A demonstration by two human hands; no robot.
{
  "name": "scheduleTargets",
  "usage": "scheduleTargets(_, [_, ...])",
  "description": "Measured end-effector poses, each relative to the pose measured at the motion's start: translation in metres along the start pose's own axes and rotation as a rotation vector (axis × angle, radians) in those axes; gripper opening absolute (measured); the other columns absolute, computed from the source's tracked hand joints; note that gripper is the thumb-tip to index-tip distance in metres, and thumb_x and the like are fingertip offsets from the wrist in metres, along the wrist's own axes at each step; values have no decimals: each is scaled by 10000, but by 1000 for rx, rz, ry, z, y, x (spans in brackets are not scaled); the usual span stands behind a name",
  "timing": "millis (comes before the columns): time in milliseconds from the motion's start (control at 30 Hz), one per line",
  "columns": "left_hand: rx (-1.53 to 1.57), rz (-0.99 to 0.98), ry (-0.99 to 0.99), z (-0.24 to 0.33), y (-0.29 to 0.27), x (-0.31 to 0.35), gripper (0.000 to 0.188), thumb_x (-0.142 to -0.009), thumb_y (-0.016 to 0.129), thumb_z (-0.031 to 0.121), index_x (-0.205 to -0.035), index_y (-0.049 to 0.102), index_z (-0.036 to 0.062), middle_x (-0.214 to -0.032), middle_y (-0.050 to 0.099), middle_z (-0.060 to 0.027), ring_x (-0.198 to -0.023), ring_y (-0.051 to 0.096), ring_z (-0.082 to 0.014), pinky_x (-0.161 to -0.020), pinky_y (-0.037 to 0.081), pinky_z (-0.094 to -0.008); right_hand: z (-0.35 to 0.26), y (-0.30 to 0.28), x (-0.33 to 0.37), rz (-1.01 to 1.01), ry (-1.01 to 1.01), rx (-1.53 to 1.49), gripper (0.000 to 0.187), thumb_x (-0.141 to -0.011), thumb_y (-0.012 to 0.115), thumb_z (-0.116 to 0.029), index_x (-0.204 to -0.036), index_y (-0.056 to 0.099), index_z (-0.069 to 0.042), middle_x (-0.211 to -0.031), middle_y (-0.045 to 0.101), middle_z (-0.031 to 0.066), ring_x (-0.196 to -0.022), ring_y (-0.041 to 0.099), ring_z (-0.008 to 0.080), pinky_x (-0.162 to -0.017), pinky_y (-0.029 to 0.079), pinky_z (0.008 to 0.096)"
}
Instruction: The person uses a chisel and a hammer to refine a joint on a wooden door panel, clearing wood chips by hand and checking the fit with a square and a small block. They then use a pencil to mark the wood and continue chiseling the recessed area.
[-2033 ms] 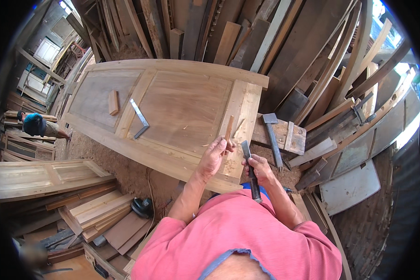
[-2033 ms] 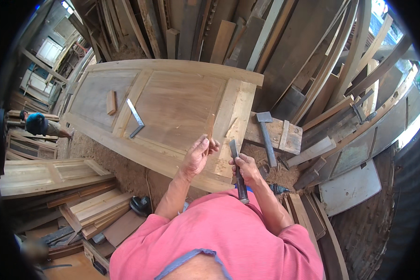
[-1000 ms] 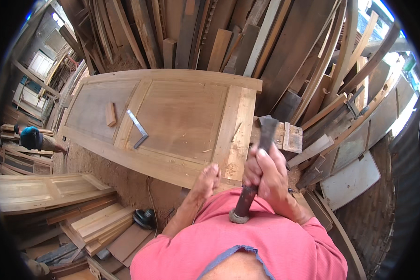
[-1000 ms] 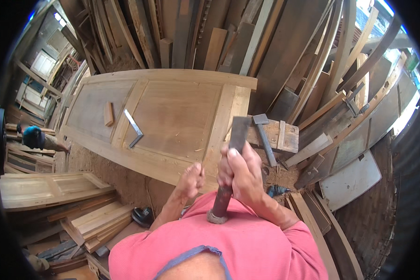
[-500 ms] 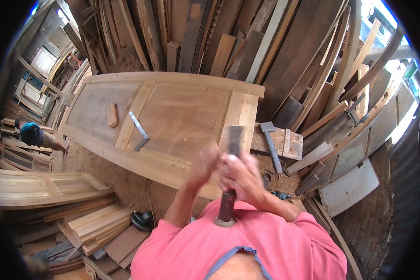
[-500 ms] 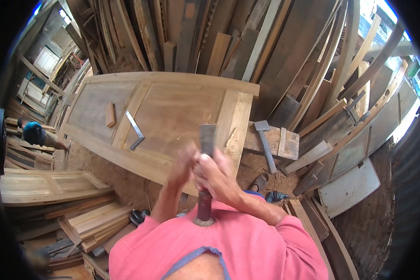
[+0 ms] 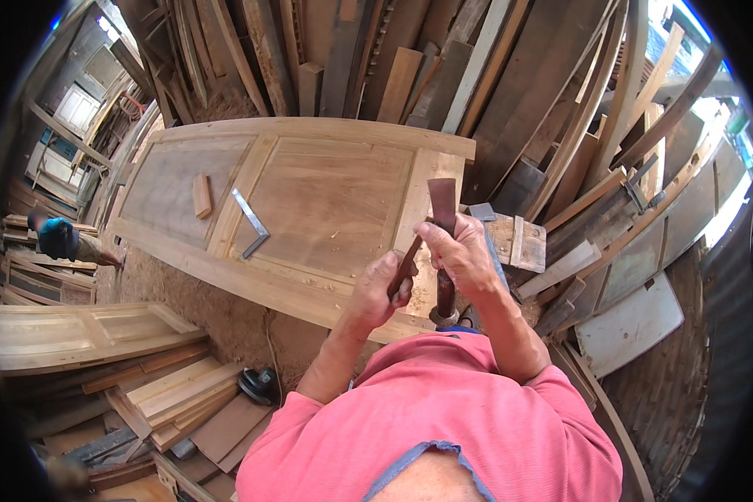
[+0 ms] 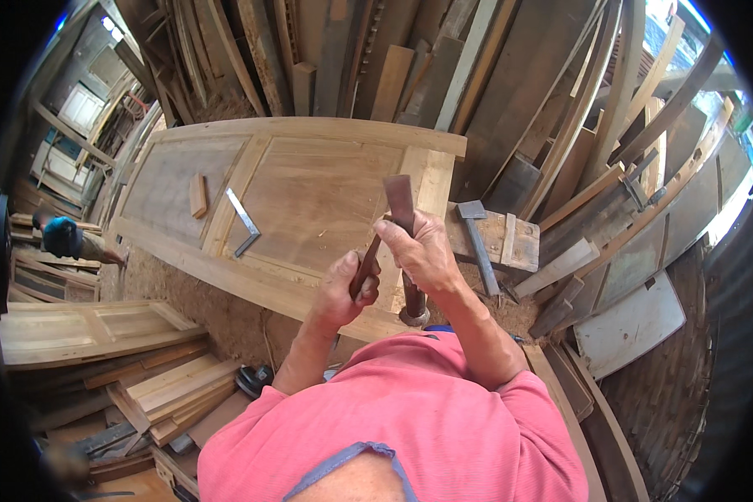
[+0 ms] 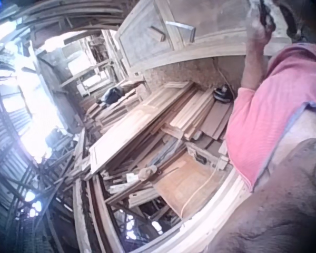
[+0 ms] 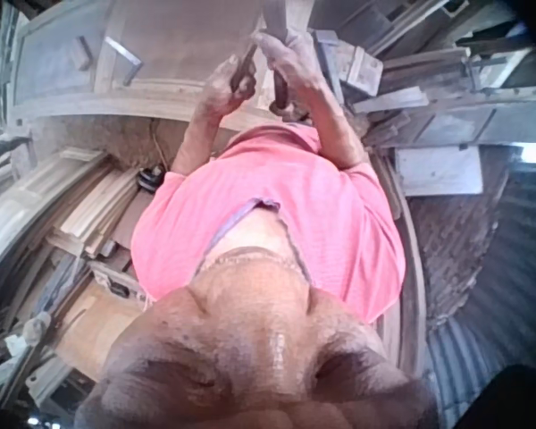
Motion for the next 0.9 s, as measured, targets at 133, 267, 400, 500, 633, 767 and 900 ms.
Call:
scheduleTargets(133, [-517,119,223,8,-8,-4,387,-1049,419,402,-889,566,83,-580,470,25,-493,417,-50,-459,334,-203,0,-7,2,87,-63,42,212,-985,565,-225,-847,548,-65,-609,499,-35,-507,452,51,-470,385,240])
scheduleTargets(267, [-609,167,289,30,-10,-20,355,-1058,415,363,-900,574,88,-637,482,42,-549,417,-36,-510,351,-196,2,-2,11,198,-36,-447,171,-1018,466,-206,-1046,509,-43,-729,524,10,-547,487,86,-486,445,261])
scheduleTargets(400, [-280,123,358,43,-29,-44,297,-1052,458,321,-923,585,86,-732,539,52,-615,440,-5,-527,355,-179,20,50,26,-123,204,-734,151,-1010,463,-192,-1082,479,-60,-760,510,10,-549,475,95,-489,474,286])
scheduleTargets(500, [-395,430,414,58,-26,-36,253,-1051,474,281,-976,599,74,-754,551,60,-633,453,0,-540,380,-188,28,79,40,-279,341,-735,174,-1014,490,-232,-1112,484,-89,-727,443,-12,-536,428,93,-531,458,278])
scheduleTargets(633, [-557,185,490,55,-32,-20,252,-1059,449,245,-1084,612,54,-798,585,51,-692,498,-21,-577,419,-198,25,78,50,-209,343,-635,163,-1014,483,-233,-1073,479,-81,-674,401,-22,-493,400,87,-472,432,266])
scheduleTargets(767, [-449,107,463,40,-9,10,246,-1060,437,224,-1022,611,55,-773,560,52,-694,497,-35,-590,423,-219,13,68,53,-133,316,-541,199,-994,511,-258,-1044,474,-69,-653,397,-35,-473,392,78,-442,405,272])
scheduleTargets(900, [-525,139,-14,-47,-64,66,236,-1044,459,231,-893,576,93,-683,510,45,-597,434,-47,-550,350,-222,-61,18,82,-110,-144,-549,126,-1017,440,-179,-1041,471,-59,-622,419,-22,-443,397,78,-420,413,257])
Point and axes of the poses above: each hand's wrist, its own x-axis away from the middle knuckle, its own y-axis out of the palm, z = x × y, the point moved 7 cm from there along -x, towards the middle knuckle
